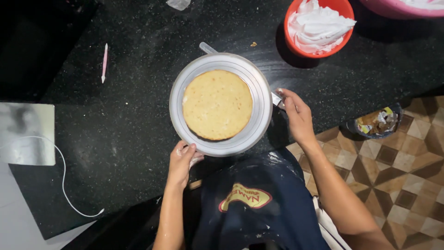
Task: The person stacks round sponge cake layers on a turntable, pressing each layer down by hand and spreading white cream between layers with a spatula. They then pour syrup from a squeeze bottle into a small bowl and scoop cream from a large bowl with the spatula.
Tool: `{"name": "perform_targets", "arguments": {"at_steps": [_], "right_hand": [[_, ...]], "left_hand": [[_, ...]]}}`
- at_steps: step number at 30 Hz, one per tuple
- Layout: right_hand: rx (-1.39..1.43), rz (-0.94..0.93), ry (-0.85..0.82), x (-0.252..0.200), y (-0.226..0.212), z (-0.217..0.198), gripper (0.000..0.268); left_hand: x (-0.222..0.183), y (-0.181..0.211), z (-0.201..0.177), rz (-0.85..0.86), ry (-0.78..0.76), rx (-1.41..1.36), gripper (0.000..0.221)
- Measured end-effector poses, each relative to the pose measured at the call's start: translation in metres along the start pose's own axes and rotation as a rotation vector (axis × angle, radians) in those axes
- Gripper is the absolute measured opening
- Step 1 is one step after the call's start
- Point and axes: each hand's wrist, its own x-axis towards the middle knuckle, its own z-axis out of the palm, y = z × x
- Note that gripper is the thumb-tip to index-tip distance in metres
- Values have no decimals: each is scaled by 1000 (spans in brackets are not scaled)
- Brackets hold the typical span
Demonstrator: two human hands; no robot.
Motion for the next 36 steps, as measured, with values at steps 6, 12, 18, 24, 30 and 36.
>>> {"name": "perform_targets", "arguments": {"at_steps": [6,12,18,24,30,36], "right_hand": [[2,6,2,0,-7,2,49],[3,-4,-4,2,-6,4,49],[21,-18,-11,3,-10,7,49],[45,2,-19,5,-7,8,52],[100,-1,-45,6,-12,14,56],[217,-11,-91,15,-13,37,56]], "left_hand": [[0,15,4,21,84,-23,29],[1,21,6,44,114,-12,33],[6,21,-2,64,127,-31,36],[6,27,1,55,145,-2,37],[8,28,2,75,154,9,37],[11,41,9,170,192,30,42]]}}
